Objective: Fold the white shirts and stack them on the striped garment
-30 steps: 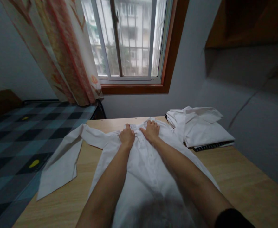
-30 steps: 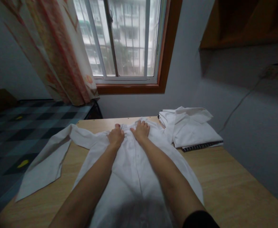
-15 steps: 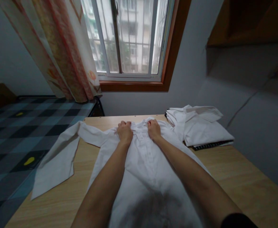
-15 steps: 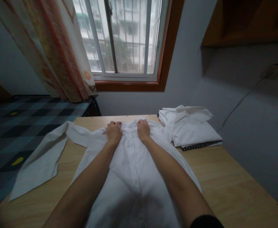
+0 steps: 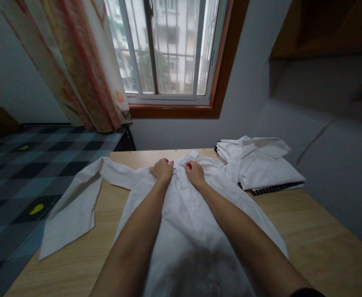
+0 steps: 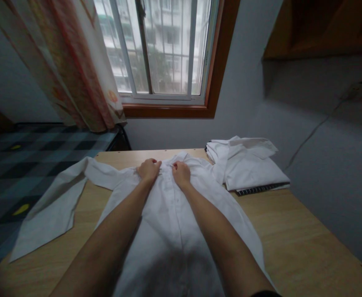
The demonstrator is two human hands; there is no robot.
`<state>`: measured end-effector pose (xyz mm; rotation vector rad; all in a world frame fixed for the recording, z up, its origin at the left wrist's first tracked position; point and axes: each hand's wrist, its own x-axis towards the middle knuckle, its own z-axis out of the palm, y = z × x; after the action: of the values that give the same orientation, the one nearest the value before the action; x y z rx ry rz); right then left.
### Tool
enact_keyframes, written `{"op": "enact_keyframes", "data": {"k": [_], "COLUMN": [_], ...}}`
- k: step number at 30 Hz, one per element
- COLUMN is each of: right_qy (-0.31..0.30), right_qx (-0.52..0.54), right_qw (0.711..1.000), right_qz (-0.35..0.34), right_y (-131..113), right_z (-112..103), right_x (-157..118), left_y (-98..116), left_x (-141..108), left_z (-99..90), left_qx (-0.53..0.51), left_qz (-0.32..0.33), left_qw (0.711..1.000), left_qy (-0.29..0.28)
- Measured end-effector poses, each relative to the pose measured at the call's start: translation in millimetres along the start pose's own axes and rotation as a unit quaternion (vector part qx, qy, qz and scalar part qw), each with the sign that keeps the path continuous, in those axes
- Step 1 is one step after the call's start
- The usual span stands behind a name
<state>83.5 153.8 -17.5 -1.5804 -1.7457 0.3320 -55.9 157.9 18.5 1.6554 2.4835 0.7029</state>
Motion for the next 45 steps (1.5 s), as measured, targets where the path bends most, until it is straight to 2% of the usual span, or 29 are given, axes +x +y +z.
{"op": "enact_keyframes", "data": {"k": [7,16,19,23,26,29,33,37,45], "right_qy": [0.013,0.028,0.035,0.038,0.043,0.059,0.102,0.162,0.139], "right_qx": [0.01,0.001,-0.01,-0.009,0.005,0.034,0.081,0.177,0.283], "right_qw": [1.0,0.999,0.999,0.999,0.998,0.997,0.99,0.968,0.949], "right_qz": [0.013,0.032,0.037,0.036,0.037,0.043,0.057,0.069,0.025], "right_y": [1.4,0.4,-1.2,-1.3,1.2,5.2,9.8,10.0,-2.2], "right_z": [-3.9,-4.7,-5.5,-5.9,-5.2,-4.5,-5.8,-9.0,-15.4], "right_x": [0.2,0.9,0.3,-0.9,-0.3,0.7,-0.5,-3.7,-10.1], "left_y": [11.1,22.9,25.3,28.9,27.7,22.6,17.5,18.9,24.7], "left_x": [13.3,19.5,10.1,-21.3,-45.0,-55.3,-51.4,-47.8,-53.0], "left_z": [3.2,-3.1,-7.4,-10.8,-10.0,-7.7,-3.9,-1.0,-1.6], "left_qx": [0.007,0.04,0.051,0.047,0.015,-0.024,-0.058,-0.081,-0.111], "left_qz": [-0.023,0.007,0.06,0.165,0.194,0.202,0.208,0.207,0.181], "left_qw": [0.999,0.998,0.997,0.982,0.975,0.973,0.971,0.97,0.973], "left_qy": [-0.025,-0.042,-0.014,0.082,0.107,0.11,0.101,0.103,0.095]}}
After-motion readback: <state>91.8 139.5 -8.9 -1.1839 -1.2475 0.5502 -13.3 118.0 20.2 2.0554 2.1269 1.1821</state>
